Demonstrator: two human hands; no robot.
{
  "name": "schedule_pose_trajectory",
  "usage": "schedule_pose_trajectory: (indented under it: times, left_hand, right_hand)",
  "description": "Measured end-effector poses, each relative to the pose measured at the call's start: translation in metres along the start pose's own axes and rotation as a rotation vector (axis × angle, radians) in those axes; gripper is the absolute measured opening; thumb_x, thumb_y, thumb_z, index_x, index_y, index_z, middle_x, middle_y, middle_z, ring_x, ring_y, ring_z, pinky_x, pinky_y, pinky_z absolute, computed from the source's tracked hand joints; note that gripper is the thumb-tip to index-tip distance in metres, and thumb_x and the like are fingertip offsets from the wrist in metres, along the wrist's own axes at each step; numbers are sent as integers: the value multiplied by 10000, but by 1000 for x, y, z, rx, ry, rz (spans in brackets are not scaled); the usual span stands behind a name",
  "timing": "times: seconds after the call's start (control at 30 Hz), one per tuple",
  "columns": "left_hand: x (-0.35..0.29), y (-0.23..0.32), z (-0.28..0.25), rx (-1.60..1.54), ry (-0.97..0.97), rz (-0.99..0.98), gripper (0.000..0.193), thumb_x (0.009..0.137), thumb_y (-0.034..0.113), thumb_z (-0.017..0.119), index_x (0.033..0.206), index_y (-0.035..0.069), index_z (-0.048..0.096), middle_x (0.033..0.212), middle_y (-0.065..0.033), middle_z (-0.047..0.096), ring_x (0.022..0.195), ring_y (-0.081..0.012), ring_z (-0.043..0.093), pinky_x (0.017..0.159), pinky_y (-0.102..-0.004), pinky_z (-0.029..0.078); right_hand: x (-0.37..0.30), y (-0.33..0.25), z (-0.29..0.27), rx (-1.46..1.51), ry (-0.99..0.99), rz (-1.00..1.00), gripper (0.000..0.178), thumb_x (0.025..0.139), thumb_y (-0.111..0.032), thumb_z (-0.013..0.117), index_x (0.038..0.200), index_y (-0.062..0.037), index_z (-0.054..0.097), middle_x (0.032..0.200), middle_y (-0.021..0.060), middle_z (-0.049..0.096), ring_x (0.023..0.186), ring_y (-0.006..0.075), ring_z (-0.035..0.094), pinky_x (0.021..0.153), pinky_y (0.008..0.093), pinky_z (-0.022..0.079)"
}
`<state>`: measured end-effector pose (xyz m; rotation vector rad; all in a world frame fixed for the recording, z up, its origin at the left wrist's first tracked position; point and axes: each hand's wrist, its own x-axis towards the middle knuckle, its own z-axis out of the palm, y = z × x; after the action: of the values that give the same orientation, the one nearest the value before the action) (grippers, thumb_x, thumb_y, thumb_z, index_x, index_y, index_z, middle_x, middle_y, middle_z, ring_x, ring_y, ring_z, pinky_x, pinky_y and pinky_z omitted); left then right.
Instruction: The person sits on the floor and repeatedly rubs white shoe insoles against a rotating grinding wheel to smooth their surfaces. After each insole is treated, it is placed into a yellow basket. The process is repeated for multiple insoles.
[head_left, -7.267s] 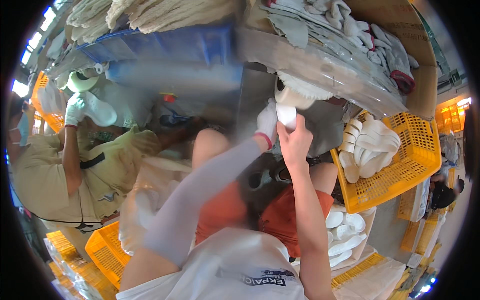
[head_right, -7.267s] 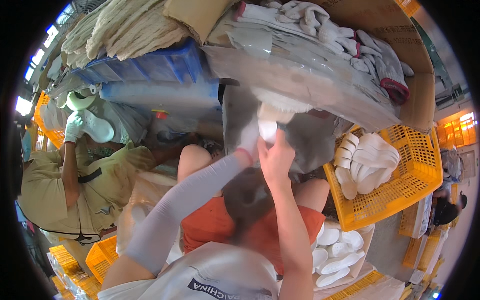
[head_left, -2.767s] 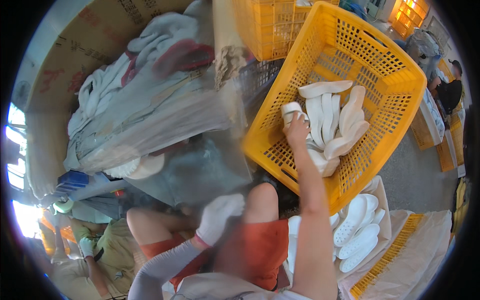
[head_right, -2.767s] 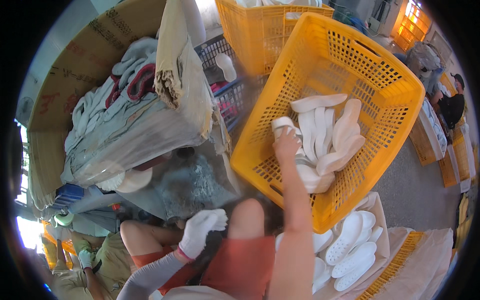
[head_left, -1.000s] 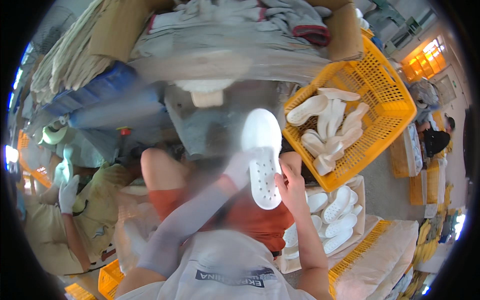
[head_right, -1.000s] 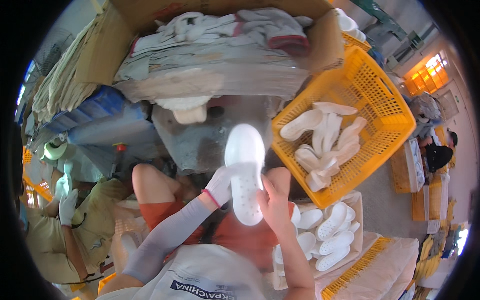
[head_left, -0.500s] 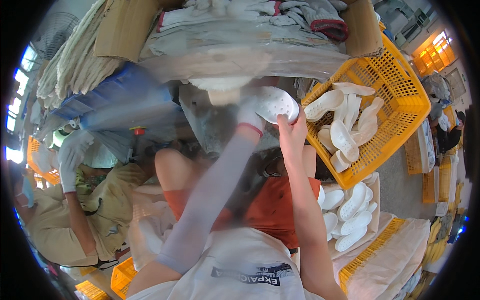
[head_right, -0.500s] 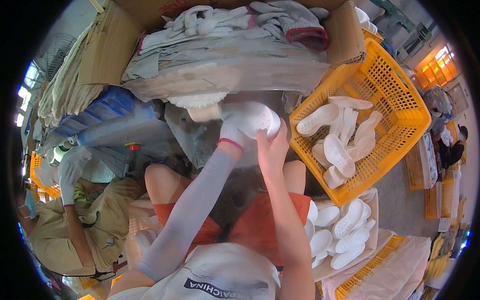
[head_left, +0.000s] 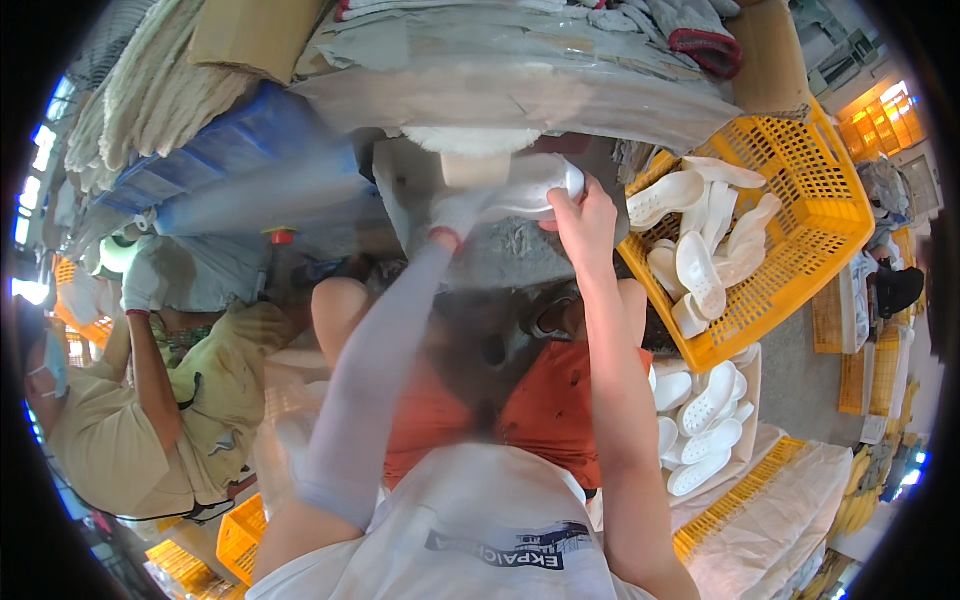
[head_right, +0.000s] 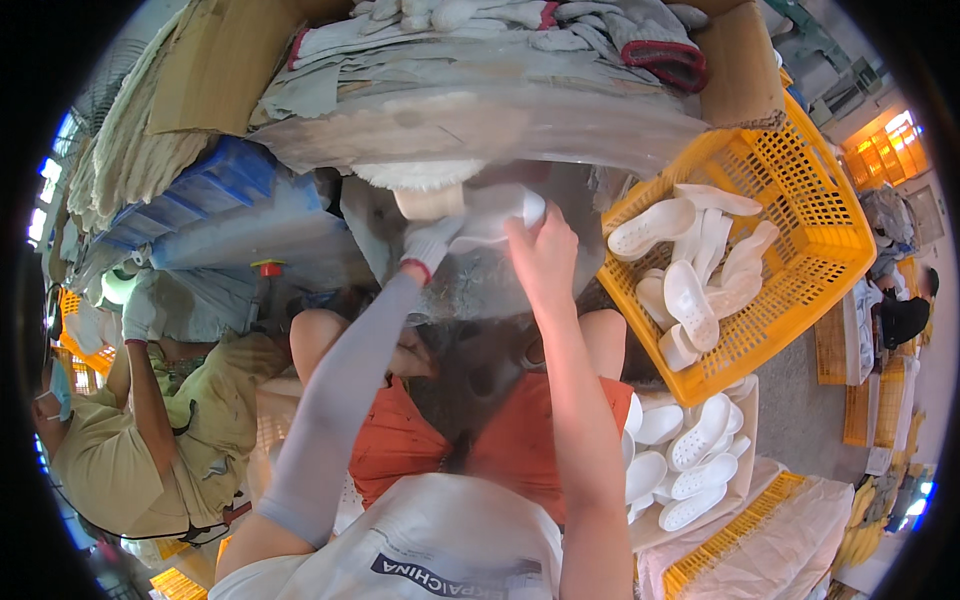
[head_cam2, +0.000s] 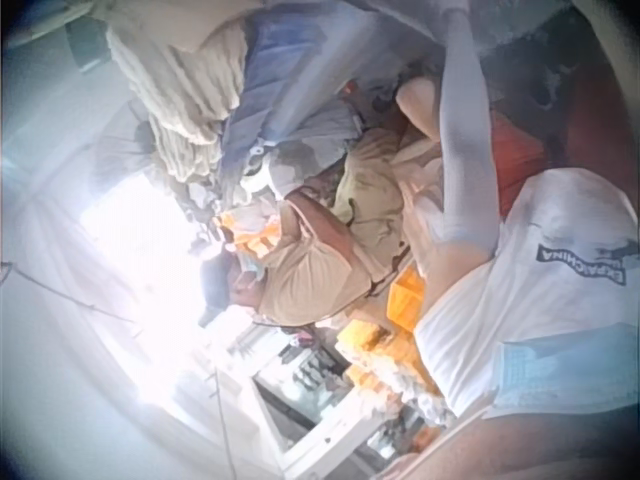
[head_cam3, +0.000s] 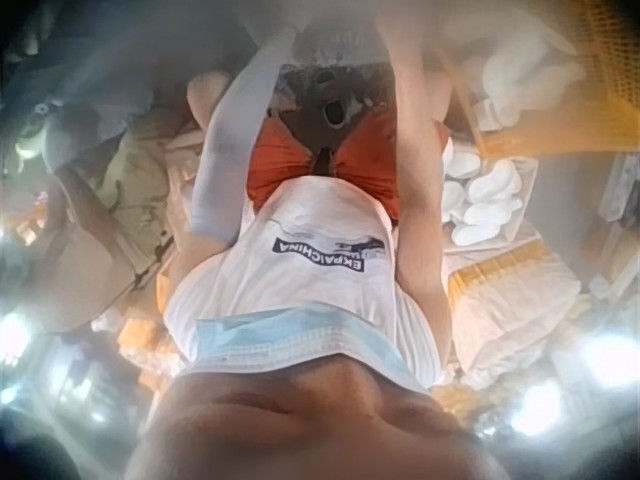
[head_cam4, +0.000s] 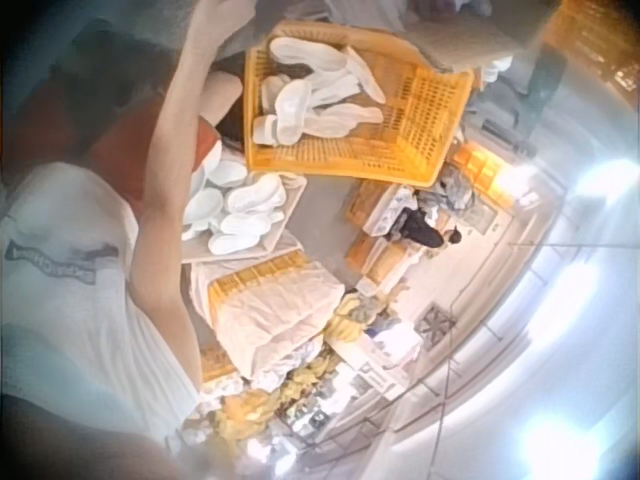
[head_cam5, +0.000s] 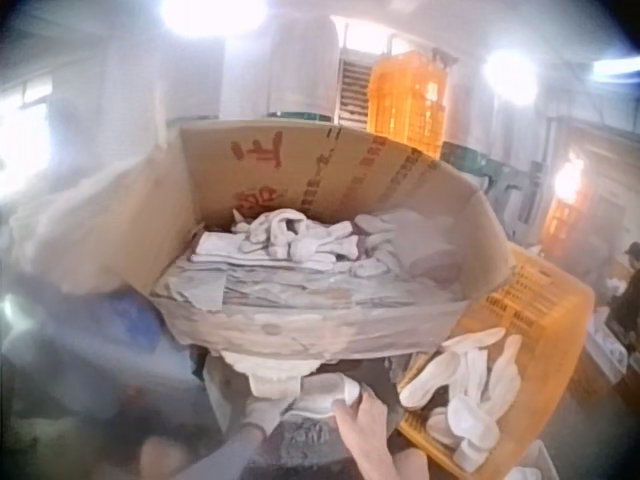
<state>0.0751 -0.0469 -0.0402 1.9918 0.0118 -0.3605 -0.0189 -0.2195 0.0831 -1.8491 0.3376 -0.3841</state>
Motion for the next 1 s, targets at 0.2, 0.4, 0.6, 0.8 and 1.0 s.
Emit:
schedule_pose_trajectory:
  times: [0.2, 0.4, 0.6, 0.8, 1.0]
  left_hand:
    - [-72, 53, -40, 631, 0, 412, 527, 1004, 492, 612, 1127, -11, 709, 1094, -268, 730, 1010, -369, 722, 852, -460, 554]
    - [-74, 64, -20, -307, -220, 283, 316, 1026, 321, 603, 1150, 51, 709, 1049, -97, 738, 917, -239, 691, 825, -393, 532]
    - [-49, 39, 51, -1071, -108, -43, 261, 1010, 190, 680, 1199, 11, 691, 1052, -78, 725, 915, -179, 689, 800, -332, 567]
    - [14, 11, 103, -448, 183, 462, 321, 1068, 278, 599, 1187, -5, 696, 1068, -113, 735, 944, -230, 698, 827, -375, 562]
    - [24, -10, 65, -48, 43, 315, 463, 1096, 395, 499, 1231, 0, 701, 1146, -136, 748, 1027, -251, 704, 892, -380, 558]
  right_hand:
    - [19, -6, 2, -116, -163, 182, 435, 854, -302, 685, 969, 116, 646, 862, 262, 723, 719, 363, 760, 722, 432, 614]
    - [33, 20, 28, -414, -59, 55, 559, 858, -361, 681, 1129, 125, 633, 1021, 351, 712, 991, 482, 722, 909, 489, 564]
    - [-13, -20, -23, -300, -284, -3, 670, 861, -282, 629, 1400, 87, 484, 1202, 339, 682, 1134, 483, 676, 989, 479, 530]
    - [-83, -20, -37, -277, 69, -54, 677, 916, -92, 612, 1534, 33, 368, 1173, 336, 684, 1053, 463, 706, 917, 477, 560]
    - [-58, 10, -6, -67, 45, -123, 501, 929, -24, 557, 1429, 12, 561, 1035, 226, 718, 889, 289, 743, 817, 409, 596]
